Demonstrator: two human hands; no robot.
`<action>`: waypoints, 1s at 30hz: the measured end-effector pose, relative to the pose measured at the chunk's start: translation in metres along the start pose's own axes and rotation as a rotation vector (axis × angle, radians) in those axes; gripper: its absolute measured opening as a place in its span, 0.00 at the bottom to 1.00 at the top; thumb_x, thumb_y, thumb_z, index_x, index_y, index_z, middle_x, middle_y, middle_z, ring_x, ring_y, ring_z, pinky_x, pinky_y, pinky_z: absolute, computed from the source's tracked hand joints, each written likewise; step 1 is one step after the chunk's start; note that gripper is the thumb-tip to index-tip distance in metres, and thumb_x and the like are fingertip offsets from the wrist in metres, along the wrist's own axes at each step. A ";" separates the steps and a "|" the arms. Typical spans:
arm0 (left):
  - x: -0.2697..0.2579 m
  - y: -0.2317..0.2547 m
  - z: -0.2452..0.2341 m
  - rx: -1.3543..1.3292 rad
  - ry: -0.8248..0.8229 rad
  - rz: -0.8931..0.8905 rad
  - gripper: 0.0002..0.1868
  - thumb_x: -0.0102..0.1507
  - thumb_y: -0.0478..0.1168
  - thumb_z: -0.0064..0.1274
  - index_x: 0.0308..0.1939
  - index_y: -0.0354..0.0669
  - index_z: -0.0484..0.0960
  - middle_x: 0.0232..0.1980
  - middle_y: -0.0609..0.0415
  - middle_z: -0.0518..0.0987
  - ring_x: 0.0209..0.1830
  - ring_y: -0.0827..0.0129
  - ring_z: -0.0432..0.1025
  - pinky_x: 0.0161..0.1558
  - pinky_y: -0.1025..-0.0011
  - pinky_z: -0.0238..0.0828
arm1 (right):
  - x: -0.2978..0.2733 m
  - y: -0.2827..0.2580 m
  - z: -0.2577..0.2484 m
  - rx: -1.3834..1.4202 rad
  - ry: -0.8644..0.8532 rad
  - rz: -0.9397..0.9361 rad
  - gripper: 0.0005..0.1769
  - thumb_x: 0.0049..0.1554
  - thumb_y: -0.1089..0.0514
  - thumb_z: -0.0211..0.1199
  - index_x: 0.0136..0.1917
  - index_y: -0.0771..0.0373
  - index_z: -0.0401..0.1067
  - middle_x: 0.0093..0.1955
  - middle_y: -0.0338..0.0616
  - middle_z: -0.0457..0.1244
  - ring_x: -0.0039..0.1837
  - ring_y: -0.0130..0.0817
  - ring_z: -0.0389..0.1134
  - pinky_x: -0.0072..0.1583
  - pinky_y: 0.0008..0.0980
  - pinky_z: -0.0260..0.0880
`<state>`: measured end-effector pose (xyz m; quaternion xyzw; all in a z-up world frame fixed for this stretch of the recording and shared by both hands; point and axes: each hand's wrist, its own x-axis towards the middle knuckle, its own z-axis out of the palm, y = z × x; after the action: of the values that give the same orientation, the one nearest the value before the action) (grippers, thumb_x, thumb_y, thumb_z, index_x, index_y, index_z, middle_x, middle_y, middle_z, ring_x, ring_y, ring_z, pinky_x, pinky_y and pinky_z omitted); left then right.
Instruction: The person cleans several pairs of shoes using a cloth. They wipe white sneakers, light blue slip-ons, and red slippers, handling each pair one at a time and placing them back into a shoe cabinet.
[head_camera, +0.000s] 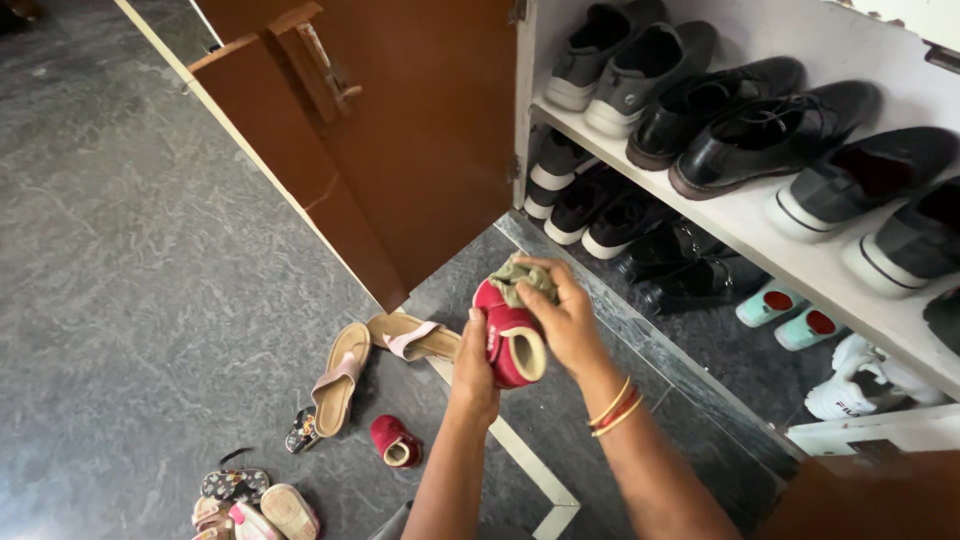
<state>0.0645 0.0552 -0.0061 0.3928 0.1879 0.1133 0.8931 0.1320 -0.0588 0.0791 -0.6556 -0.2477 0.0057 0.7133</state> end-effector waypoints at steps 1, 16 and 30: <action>0.002 0.000 -0.003 -0.052 0.010 0.001 0.29 0.72 0.59 0.40 0.61 0.36 0.76 0.55 0.47 0.80 0.52 0.65 0.76 0.56 0.63 0.74 | -0.007 -0.002 0.000 -0.029 0.000 0.000 0.16 0.63 0.62 0.61 0.64 0.64 0.72 0.62 0.43 0.66 0.64 0.30 0.68 0.65 0.29 0.68; -0.004 -0.020 -0.002 -0.090 -0.044 -0.278 0.28 0.70 0.59 0.37 0.62 0.43 0.74 0.53 0.49 0.81 0.51 0.61 0.75 0.54 0.59 0.73 | -0.016 0.008 -0.005 -0.117 0.274 -0.036 0.15 0.62 0.58 0.64 0.61 0.64 0.72 0.58 0.46 0.65 0.58 0.32 0.70 0.60 0.30 0.72; -0.019 0.000 0.027 -0.325 -0.170 -0.201 0.27 0.72 0.54 0.38 0.67 0.40 0.70 0.66 0.51 0.76 0.67 0.61 0.70 0.69 0.58 0.63 | -0.071 0.046 -0.002 0.316 0.514 0.247 0.16 0.63 0.61 0.61 0.63 0.63 0.68 0.56 0.44 0.68 0.56 0.31 0.69 0.59 0.34 0.70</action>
<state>0.0587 0.0303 0.0154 0.2307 0.1294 0.0189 0.9642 0.0849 -0.0778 0.0113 -0.5418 0.0257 -0.0353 0.8394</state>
